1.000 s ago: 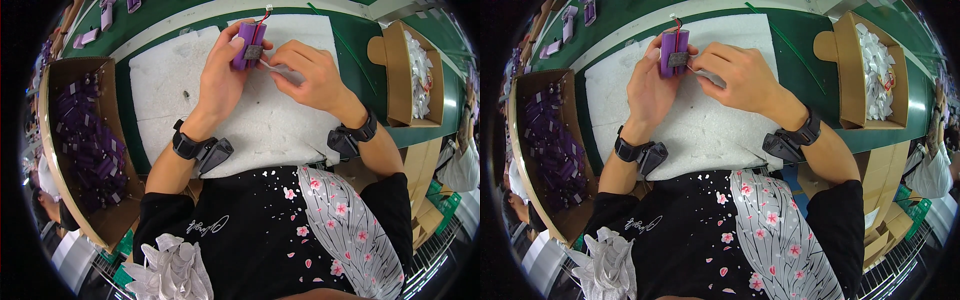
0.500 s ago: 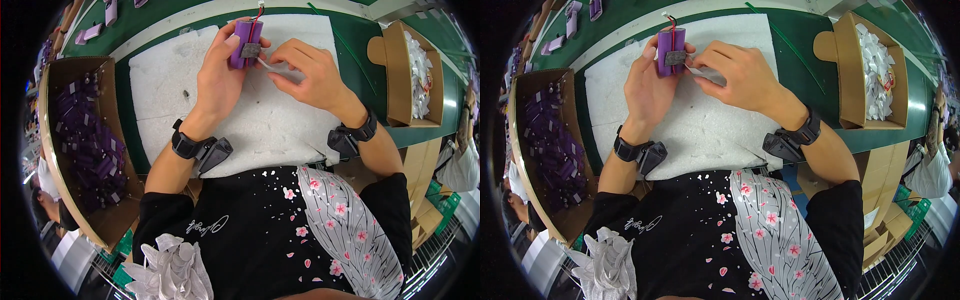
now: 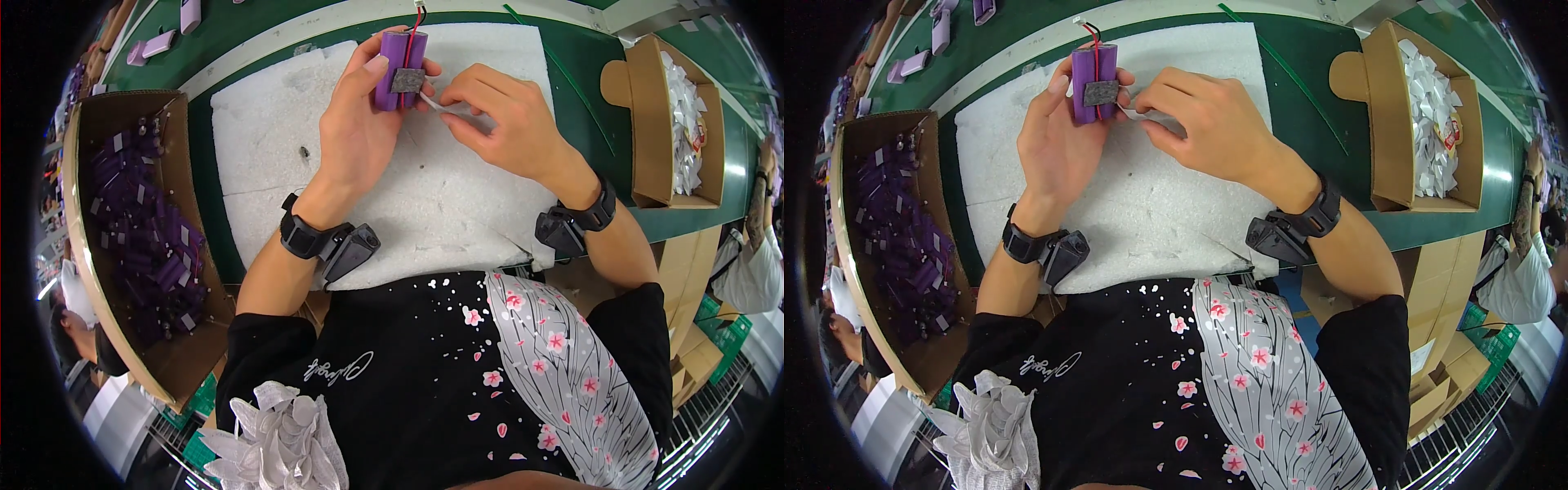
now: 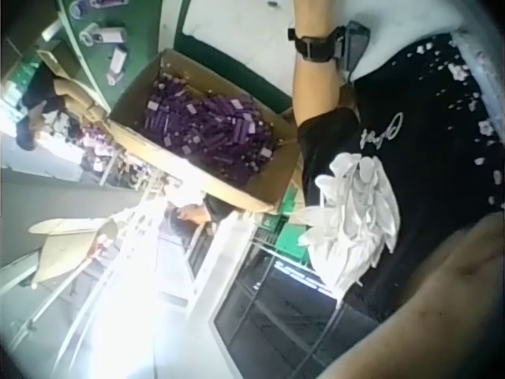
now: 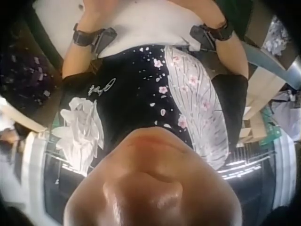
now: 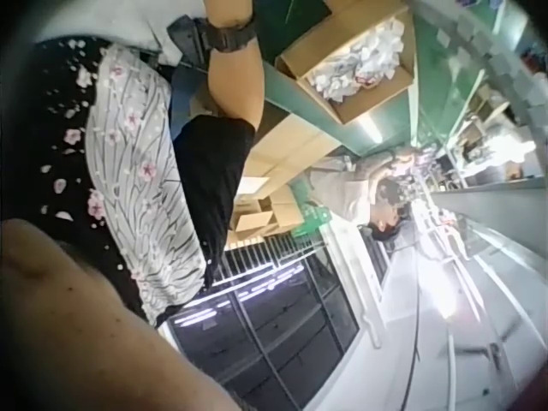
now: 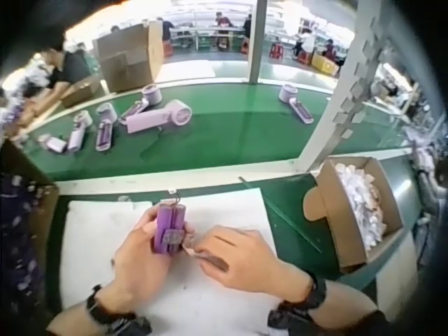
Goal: Assembling handheld fans by installing internal motors, circuit boards, and batteries into the plastic housing.
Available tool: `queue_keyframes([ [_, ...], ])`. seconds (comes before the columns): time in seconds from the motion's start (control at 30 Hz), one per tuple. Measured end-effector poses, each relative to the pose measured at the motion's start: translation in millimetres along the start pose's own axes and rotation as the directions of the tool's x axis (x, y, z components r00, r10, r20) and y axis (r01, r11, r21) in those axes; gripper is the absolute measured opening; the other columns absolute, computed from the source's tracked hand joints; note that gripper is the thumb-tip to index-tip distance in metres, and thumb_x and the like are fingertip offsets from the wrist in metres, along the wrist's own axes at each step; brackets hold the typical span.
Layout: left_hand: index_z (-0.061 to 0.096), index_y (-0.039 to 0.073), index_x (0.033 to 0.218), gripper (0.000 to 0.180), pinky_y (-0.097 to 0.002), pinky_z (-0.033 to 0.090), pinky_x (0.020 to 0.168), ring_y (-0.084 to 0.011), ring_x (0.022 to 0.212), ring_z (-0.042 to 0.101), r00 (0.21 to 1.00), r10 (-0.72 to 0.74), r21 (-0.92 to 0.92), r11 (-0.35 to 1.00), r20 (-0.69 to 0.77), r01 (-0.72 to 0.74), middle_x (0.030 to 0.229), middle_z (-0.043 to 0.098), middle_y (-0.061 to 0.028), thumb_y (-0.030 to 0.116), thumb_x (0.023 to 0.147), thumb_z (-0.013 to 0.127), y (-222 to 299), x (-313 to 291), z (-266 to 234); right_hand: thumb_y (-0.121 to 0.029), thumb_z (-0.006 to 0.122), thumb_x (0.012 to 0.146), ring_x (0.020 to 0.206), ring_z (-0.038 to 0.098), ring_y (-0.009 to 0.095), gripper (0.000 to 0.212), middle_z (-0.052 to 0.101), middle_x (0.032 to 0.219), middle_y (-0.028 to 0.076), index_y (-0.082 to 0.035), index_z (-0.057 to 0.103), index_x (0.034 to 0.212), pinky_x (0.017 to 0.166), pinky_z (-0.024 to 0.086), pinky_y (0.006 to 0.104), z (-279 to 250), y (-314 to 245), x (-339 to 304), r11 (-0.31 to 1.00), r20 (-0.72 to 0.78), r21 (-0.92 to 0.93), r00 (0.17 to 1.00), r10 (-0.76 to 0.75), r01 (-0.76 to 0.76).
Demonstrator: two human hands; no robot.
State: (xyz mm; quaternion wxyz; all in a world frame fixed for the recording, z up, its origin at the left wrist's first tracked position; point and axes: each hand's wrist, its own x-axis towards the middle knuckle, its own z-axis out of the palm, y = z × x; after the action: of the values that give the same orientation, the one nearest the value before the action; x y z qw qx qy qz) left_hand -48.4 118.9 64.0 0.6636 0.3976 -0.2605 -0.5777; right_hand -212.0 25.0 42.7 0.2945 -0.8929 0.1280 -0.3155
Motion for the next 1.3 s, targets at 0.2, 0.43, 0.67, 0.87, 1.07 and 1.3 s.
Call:
queue_keyframes([
  [0.2,0.041,0.006,0.130,0.046,-0.0325,0.042,0.083,-0.0192,0.091,0.053,1.000,0.001,-0.002,1.000,0.012,-0.001,0.111,0.057,-0.0157,0.032,0.092,0.044,-0.2,0.1,-0.2,-0.001,0.069,0.073,0.062,0.062,0.018,0.013,0.063,0.085,0.004,-0.004,0.062,0.084,0.054,0.051,0.0255,1.0,1.1,-0.2,1.000,-0.002,0.006,1.000,-0.001,0.001],
  [0.43,0.041,0.006,0.131,0.046,-0.0323,0.042,0.083,-0.0190,0.091,0.053,1.000,-0.002,0.007,1.000,0.009,0.002,0.111,0.057,-0.0158,0.032,0.092,0.044,-0.2,-0.4,0.2,0.001,0.068,0.074,0.062,0.062,0.017,0.012,0.063,0.084,0.005,-0.003,0.062,0.083,0.055,0.052,0.0254,0.7,0.3,-0.8,1.000,0.006,0.018,1.000,0.020,-0.020],
  [0.67,0.041,0.006,0.131,0.047,-0.0322,0.042,0.084,-0.0188,0.092,0.053,1.000,-0.004,0.011,1.000,0.020,0.004,0.111,0.057,-0.0162,0.031,0.092,0.043,-0.8,-0.1,-1.2,0.001,0.069,0.074,0.061,0.061,0.015,0.011,0.063,0.082,0.004,-0.003,0.062,0.083,0.054,0.050,0.0244,0.0,-0.3,-0.6,0.999,-0.029,0.042,0.999,0.019,-0.018],
  [0.87,0.041,0.006,0.131,0.047,-0.0320,0.042,0.084,-0.0187,0.093,0.053,1.000,-0.007,0.023,1.000,0.023,0.006,0.112,0.057,-0.0163,0.031,0.093,0.043,-1.3,0.6,-1.7,0.000,0.070,0.075,0.057,0.058,0.013,0.011,0.062,0.080,0.003,-0.004,0.063,0.083,0.051,0.047,0.0233,-0.8,-2.4,0.3,0.998,-0.077,0.057,0.997,0.018,-0.013],
  [1.07,0.041,0.006,0.132,0.047,-0.0319,0.042,0.084,-0.0186,0.095,0.053,0.999,-0.012,0.032,0.999,0.033,0.011,0.112,0.058,-0.0159,0.031,0.093,0.044,-1.6,0.9,-1.8,-0.001,0.071,0.075,0.057,0.056,0.012,0.011,0.062,0.080,0.003,-0.004,0.063,0.083,0.050,0.046,0.0233,-0.5,-2.3,0.0,0.997,-0.077,0.066,0.996,0.034,-0.029],
  [1.3,0.042,0.006,0.132,0.046,-0.0315,0.042,0.083,-0.0178,0.098,0.054,1.000,-0.021,0.075,0.997,0.023,0.019,0.112,0.059,-0.0147,0.031,0.093,0.045,0.1,-0.7,0.0,-0.002,0.070,0.077,0.057,0.055,0.011,0.010,0.062,0.080,0.003,-0.004,0.062,0.082,0.049,0.043,0.0230,-0.6,-3.5,0.0,0.995,-0.109,0.092,0.992,0.057,-0.047],
])
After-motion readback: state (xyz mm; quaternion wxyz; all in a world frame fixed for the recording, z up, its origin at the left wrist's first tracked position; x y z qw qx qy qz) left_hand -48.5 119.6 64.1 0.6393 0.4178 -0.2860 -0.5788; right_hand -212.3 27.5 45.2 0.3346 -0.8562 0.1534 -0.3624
